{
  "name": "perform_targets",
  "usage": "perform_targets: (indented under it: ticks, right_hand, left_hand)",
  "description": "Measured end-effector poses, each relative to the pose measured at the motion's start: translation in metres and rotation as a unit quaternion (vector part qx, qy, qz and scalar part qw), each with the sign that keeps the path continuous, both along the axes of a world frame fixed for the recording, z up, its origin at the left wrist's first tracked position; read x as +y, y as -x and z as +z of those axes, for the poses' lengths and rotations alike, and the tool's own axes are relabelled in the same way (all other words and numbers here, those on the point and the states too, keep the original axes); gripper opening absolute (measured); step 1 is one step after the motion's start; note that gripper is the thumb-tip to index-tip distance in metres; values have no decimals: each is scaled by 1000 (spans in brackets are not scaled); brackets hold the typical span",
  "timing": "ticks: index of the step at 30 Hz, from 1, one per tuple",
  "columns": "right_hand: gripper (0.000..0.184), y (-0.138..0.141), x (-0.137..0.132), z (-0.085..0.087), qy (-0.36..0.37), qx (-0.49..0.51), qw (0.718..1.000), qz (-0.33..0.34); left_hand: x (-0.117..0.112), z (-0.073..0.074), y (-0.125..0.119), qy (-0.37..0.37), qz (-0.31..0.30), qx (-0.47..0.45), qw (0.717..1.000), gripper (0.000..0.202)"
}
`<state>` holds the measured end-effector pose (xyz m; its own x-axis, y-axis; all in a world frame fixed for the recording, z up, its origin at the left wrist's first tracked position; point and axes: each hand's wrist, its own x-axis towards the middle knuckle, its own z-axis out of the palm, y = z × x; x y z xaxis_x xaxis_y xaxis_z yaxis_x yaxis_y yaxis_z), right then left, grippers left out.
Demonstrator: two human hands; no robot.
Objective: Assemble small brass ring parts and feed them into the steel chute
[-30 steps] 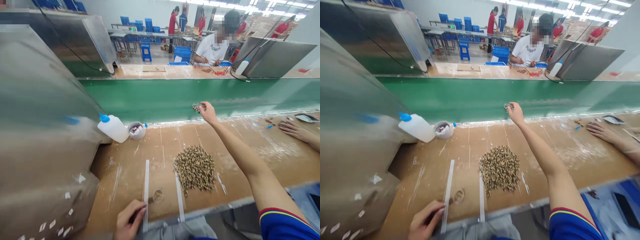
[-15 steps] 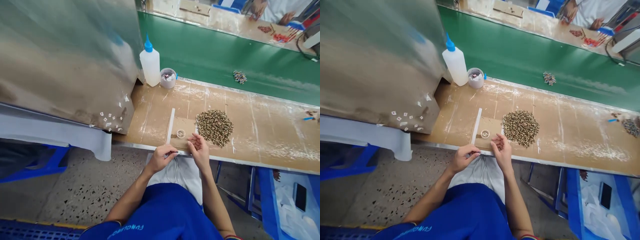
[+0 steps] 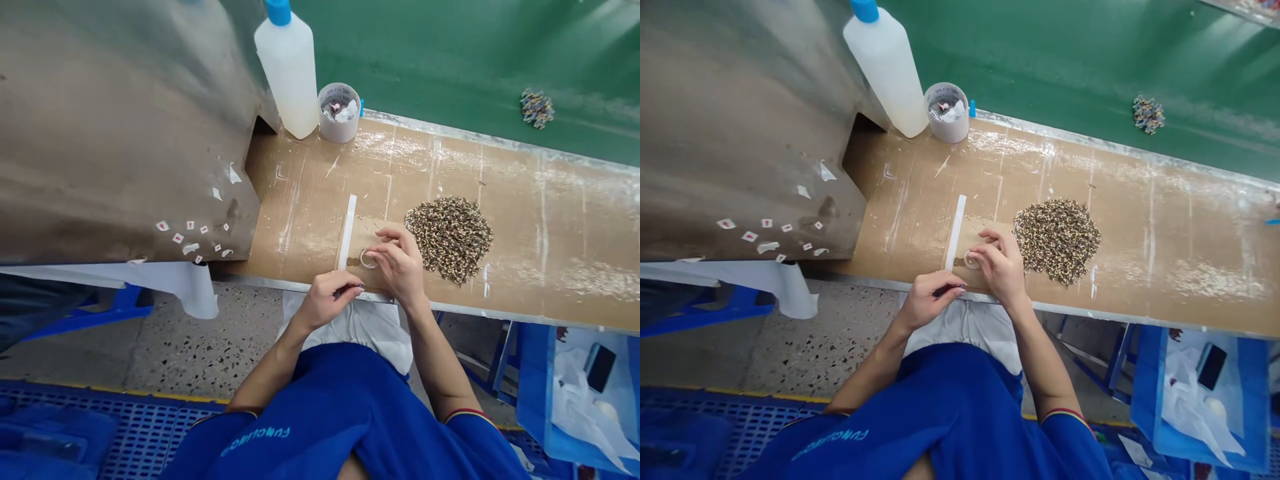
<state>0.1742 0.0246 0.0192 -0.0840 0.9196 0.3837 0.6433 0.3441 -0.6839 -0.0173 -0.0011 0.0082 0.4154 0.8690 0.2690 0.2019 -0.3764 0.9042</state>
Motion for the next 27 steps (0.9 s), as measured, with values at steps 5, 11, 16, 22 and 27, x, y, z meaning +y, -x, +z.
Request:
perform_targets:
  ticks: [5, 11, 16, 22, 27]
  right_hand:
    - [18, -6, -2, 9, -11, -56, 998, 9]
    - [15, -6, -13, 11, 23, 126, 991, -37]
    - [10, 0, -34, 13, 65, 263, 961, -60]
    - [11, 6, -47, 12, 85, 253, 962, -64]
    - [13, 7, -48, 9, 93, 244, 963, -67]
  left_hand:
    - [2, -4, 1, 13, 10, 6, 1000, 14]
    - [2, -7, 3, 13, 23, -1, 1000, 12]
    - [3, -5, 2, -6, 8, 7, 1000, 10]
    - [0, -4, -2, -10, 24, 24, 999, 11]
    - [-2, -4, -4, -17, 37, 26, 999, 13]
